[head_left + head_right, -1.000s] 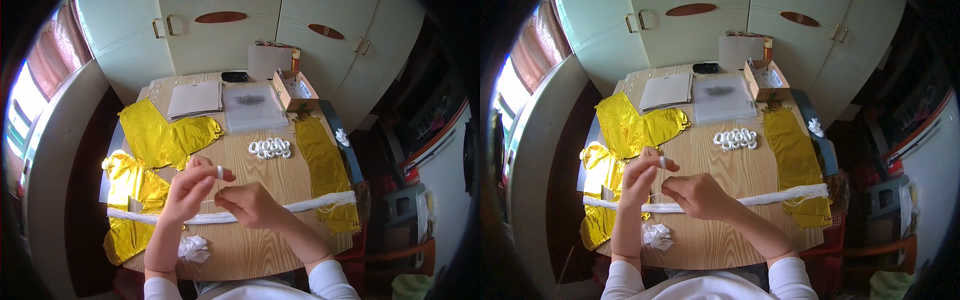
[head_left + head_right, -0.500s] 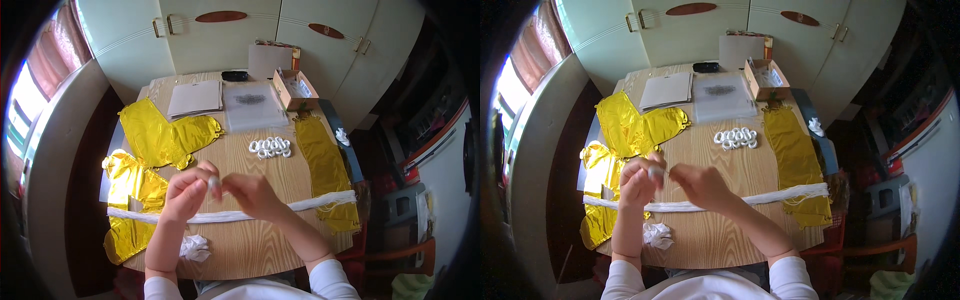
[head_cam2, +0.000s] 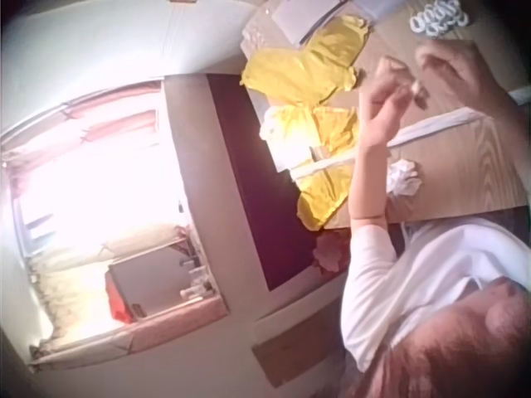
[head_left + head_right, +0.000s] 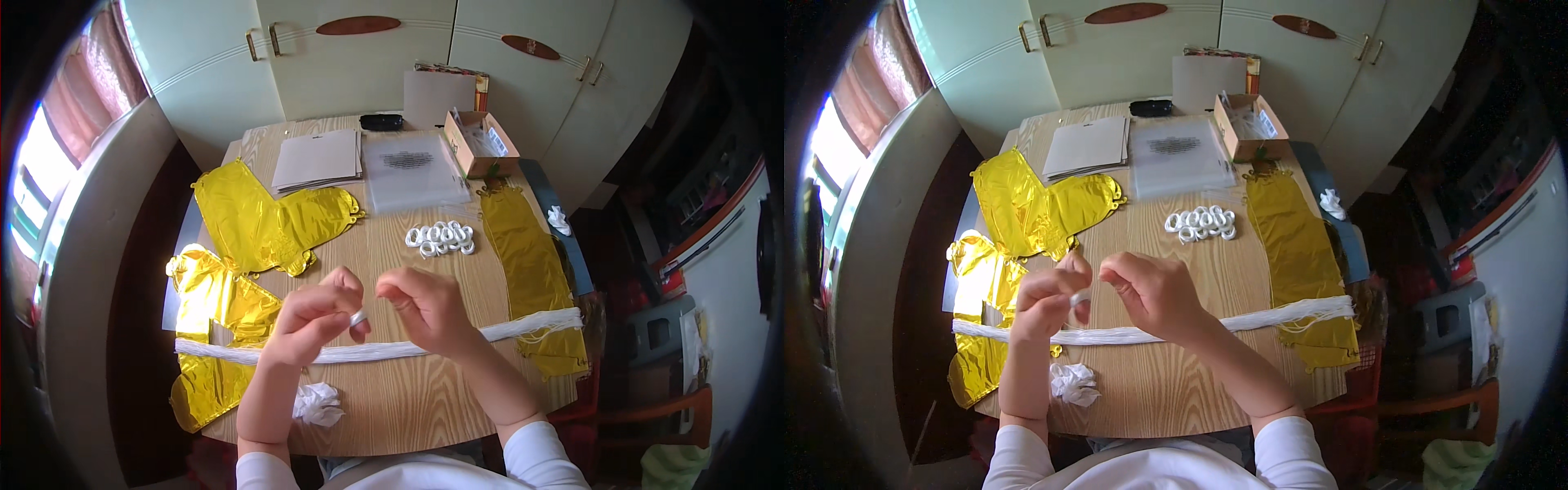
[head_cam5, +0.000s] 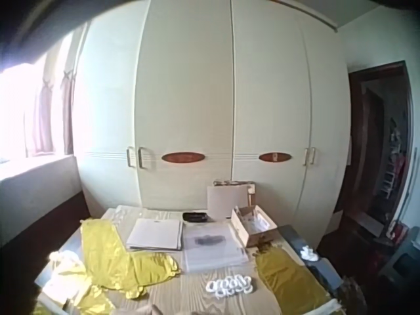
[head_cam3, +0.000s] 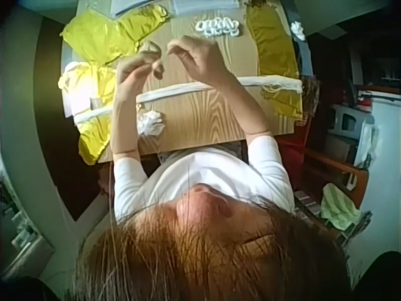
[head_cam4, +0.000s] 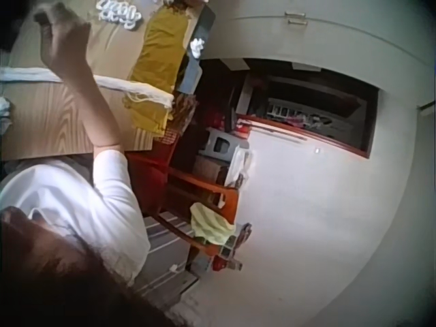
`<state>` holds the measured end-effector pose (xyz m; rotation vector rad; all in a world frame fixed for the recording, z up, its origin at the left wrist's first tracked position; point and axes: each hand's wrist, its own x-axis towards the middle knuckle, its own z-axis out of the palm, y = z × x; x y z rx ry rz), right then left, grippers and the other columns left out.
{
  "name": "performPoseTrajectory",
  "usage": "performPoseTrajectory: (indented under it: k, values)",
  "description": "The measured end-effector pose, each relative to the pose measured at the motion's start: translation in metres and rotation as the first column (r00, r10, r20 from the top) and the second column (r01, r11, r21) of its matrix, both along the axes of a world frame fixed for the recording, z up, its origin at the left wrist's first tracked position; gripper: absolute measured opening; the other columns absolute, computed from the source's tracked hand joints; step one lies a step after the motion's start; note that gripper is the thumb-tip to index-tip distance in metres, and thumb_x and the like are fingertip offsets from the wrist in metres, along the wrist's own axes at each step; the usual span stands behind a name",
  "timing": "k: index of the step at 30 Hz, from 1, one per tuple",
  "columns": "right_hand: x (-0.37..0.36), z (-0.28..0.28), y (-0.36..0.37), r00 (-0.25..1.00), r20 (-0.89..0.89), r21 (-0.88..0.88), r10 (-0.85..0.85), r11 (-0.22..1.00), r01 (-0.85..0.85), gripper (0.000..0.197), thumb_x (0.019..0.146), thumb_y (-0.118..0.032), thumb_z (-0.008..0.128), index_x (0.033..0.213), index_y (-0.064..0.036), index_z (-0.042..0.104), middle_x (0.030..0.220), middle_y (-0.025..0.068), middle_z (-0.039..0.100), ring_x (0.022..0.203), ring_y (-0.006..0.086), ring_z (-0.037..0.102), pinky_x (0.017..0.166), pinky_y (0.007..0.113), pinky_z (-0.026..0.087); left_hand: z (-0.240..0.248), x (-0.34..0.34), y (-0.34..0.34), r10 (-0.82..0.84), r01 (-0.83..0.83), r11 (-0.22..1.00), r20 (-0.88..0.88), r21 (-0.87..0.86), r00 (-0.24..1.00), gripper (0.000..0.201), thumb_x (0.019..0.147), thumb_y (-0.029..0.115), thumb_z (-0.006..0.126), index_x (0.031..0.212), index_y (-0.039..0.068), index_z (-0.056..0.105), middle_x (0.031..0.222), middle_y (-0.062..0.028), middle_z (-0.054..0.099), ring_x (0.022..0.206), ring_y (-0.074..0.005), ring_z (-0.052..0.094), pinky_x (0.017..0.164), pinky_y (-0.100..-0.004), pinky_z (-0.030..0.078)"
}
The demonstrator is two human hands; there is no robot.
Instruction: Attaching plastic clips to a white strip for balloon decoration assembly.
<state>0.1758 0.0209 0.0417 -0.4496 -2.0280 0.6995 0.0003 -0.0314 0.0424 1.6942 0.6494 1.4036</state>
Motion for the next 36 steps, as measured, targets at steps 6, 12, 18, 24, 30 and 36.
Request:
performPoseTrajectory:
  k: [6, 12, 18, 24, 30, 36]
  values:
    - [0.002, 0.006, -0.006, 0.997, 0.043, 0.104, 0.06, 0.993, -0.064, 0.005, 0.082, -0.012, 0.058, 0.081, -0.0076, 0.055, 0.064, 0.0067, 0.057, 0.054, 0.0221, 0.059, 0.046, 0.032, 0.045, 0.008, 0.012, -0.002, 0.562, -0.492, 0.826, -0.459, 0.275, 0.688, 0.011, 0.084, 0.004, 0.05, 0.081, 0.0, 0.059, 0.082, -0.0076, 0.063, 0.076, -0.0144, 0.044, 0.073, -0.0284, 0.04]
    - [-0.005, -0.004, -0.004, 0.999, 0.003, 0.12, -0.041, 0.992, 0.04, 0.006, 0.081, -0.012, 0.06, 0.079, -0.0065, 0.057, 0.067, 0.0069, 0.059, 0.055, 0.0216, 0.06, 0.047, 0.031, 0.046, 0.006, 0.013, -0.006, 0.21, -0.196, 0.972, 0.102, -0.128, 0.972, 0.011, 0.082, 0.0, 0.049, 0.083, -0.003, 0.059, 0.076, -0.0049, 0.061, 0.075, -0.0139, 0.045, 0.067, -0.0295, 0.04]
    - [0.004, 0.007, 0.002, 0.997, -0.046, 0.047, -0.068, 0.996, 0.07, 0.003, 0.081, -0.009, 0.059, 0.08, -0.0057, 0.059, 0.067, 0.0056, 0.059, 0.056, 0.0202, 0.059, 0.048, 0.029, 0.045, 0.007, 0.011, -0.005, 0.344, -0.36, 0.933, -0.321, 0.009, 0.883, 0.008, 0.082, 0.002, 0.053, 0.084, -0.002, 0.06, 0.081, -0.0052, 0.061, 0.078, -0.0147, 0.052, 0.068, -0.0304, 0.043]
    - [-0.001, -0.005, 0.008, 0.996, -0.084, -0.183, -0.011, 0.983, -0.004, 0.006, 0.081, -0.01, 0.061, 0.083, -0.0048, 0.061, 0.066, 0.0069, 0.059, 0.056, 0.0206, 0.059, 0.049, 0.028, 0.044, -0.001, 0.006, -0.005, -0.039, 0.133, 0.931, 0.27, -0.341, 0.962, 0.017, 0.089, 0.006, 0.048, 0.094, -0.005, 0.06, 0.099, -0.0109, 0.058, 0.093, -0.0156, 0.056, 0.082, -0.0292, 0.044]
    - [-0.01, -0.008, 0.002, 0.988, -0.087, 0.06, -0.129, 0.989, 0.135, 0.008, 0.076, -0.004, 0.067, 0.082, -0.002, 0.063, 0.062, 0.0058, 0.055, 0.051, 0.0172, 0.053, 0.048, 0.027, 0.042, -0.007, 0.017, 0.002, 0.144, -0.074, 0.961, 0.253, -0.266, 0.957, 0.026, 0.09, 0.004, 0.046, 0.113, -0.006, 0.053, 0.11, -0.0159, 0.058, 0.105, -0.0231, 0.055, 0.094, -0.0336, 0.039]
    - [-0.006, -0.005, 0.0, 0.964, -0.038, 0.268, -0.262, 0.927, 0.263, 0.014, 0.069, -0.003, 0.072, 0.079, -0.0052, 0.064, 0.064, 0.0038, 0.055, 0.053, 0.0163, 0.054, 0.047, 0.028, 0.043, -0.006, 0.017, 0.005, 0.161, -0.136, 0.969, 0.109, -0.204, 0.981, 0.03, 0.091, -0.004, 0.04, 0.119, -0.004, 0.05, 0.116, -0.013, 0.056, 0.11, -0.0194, 0.052, 0.096, -0.0292, 0.036]
